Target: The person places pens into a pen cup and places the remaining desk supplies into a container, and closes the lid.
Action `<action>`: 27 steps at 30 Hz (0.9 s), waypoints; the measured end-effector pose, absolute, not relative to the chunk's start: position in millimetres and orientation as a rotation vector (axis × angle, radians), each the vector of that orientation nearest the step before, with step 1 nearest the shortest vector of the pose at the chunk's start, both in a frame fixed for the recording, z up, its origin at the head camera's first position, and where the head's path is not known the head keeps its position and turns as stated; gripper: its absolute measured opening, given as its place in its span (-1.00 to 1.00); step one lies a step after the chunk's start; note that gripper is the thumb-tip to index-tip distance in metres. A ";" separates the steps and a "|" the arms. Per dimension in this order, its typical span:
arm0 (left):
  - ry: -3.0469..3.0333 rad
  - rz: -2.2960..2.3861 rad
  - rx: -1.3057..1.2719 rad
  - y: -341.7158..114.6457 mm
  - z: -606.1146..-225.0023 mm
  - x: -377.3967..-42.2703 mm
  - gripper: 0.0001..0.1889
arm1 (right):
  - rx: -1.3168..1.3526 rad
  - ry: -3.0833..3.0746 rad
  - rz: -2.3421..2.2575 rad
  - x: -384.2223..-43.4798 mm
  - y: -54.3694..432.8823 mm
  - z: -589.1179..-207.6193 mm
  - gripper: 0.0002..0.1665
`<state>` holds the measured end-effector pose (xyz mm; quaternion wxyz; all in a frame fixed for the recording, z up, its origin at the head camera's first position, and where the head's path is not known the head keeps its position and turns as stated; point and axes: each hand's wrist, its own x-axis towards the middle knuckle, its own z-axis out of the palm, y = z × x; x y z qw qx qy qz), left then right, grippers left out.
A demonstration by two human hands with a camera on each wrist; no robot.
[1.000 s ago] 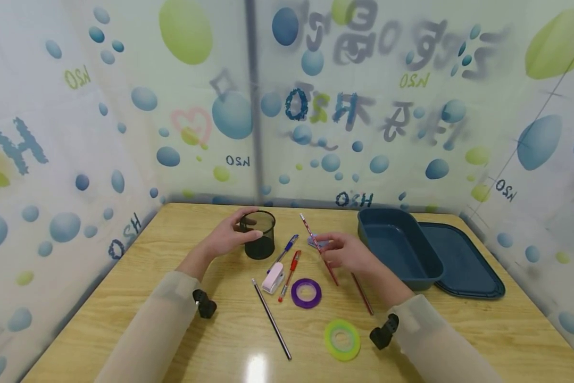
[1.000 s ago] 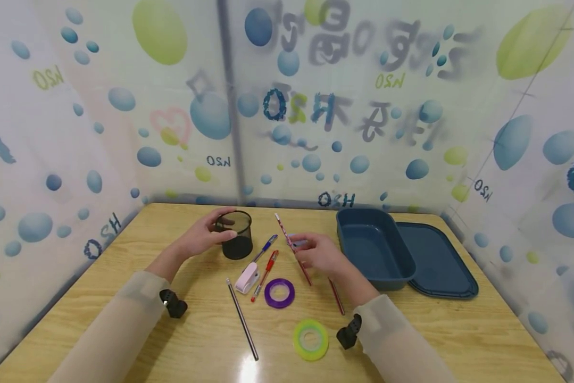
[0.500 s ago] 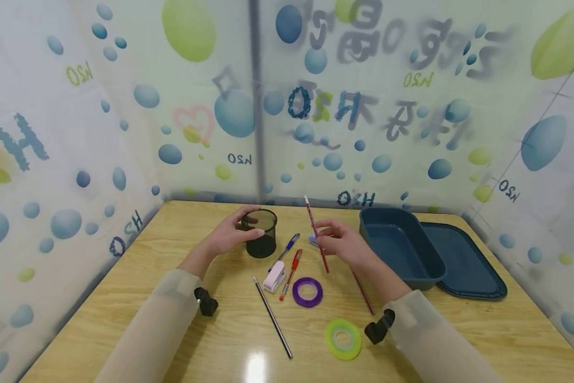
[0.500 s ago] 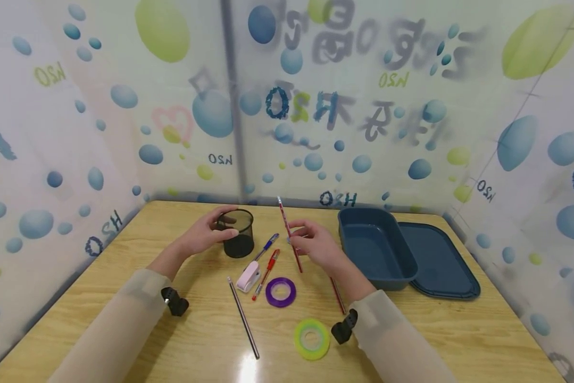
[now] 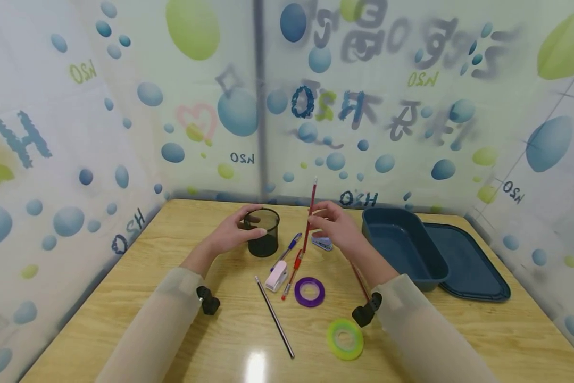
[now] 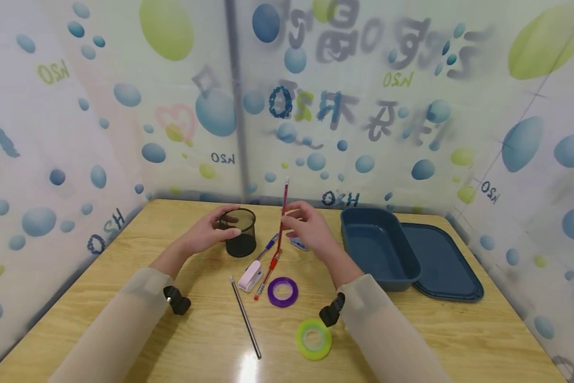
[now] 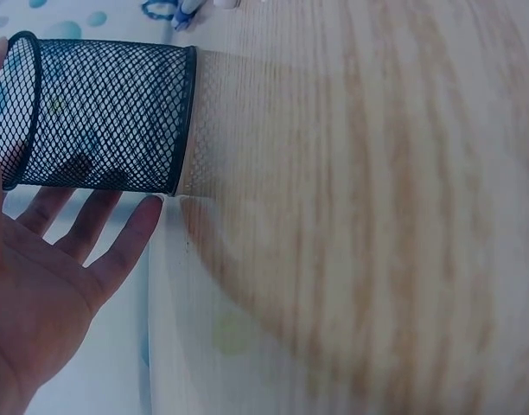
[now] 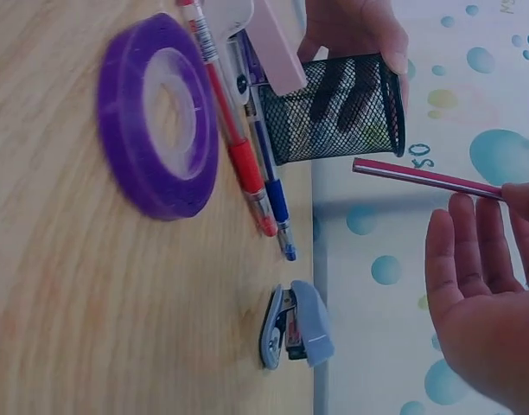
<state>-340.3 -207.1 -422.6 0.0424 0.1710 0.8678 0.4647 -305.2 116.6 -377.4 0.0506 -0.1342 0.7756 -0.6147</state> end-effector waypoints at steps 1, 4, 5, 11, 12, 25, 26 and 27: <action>2.654 1.423 0.524 -207.2 -422.5 -340.5 -0.16 | -0.412 2.369 -1.874 -307.2 115.0 -375.9 -0.55; 2.654 1.425 0.530 -207.2 -423.0 -341.6 -0.16 | -0.410 2.403 -1.883 -311.7 110.4 -371.1 -0.55; 2.652 1.425 0.532 -207.1 -423.1 -341.8 -0.16 | -0.406 2.412 -1.891 -312.7 108.9 -369.4 -0.55; 2.645 1.430 0.530 -206.6 -422.6 -340.7 -0.17 | -0.384 2.458 -1.954 -318.6 98.9 -359.8 -0.55; 2.645 1.431 0.529 -206.5 -422.1 -340.1 -0.17 | -0.383 2.462 -1.966 -319.9 96.6 -358.5 -0.56; 2.629 1.452 0.529 -206.8 -420.5 -338.5 -0.19 | -0.366 2.423 -2.094 -328.2 64.1 -362.7 -0.72; 2.628 1.453 0.523 -206.7 -420.4 -338.4 -0.19 | -0.363 2.431 -2.083 -328.2 63.2 -364.1 -0.71; 2.629 1.450 0.518 -206.8 -420.7 -338.9 -0.19 | -0.360 2.439 -2.065 -328.2 62.4 -365.6 -0.71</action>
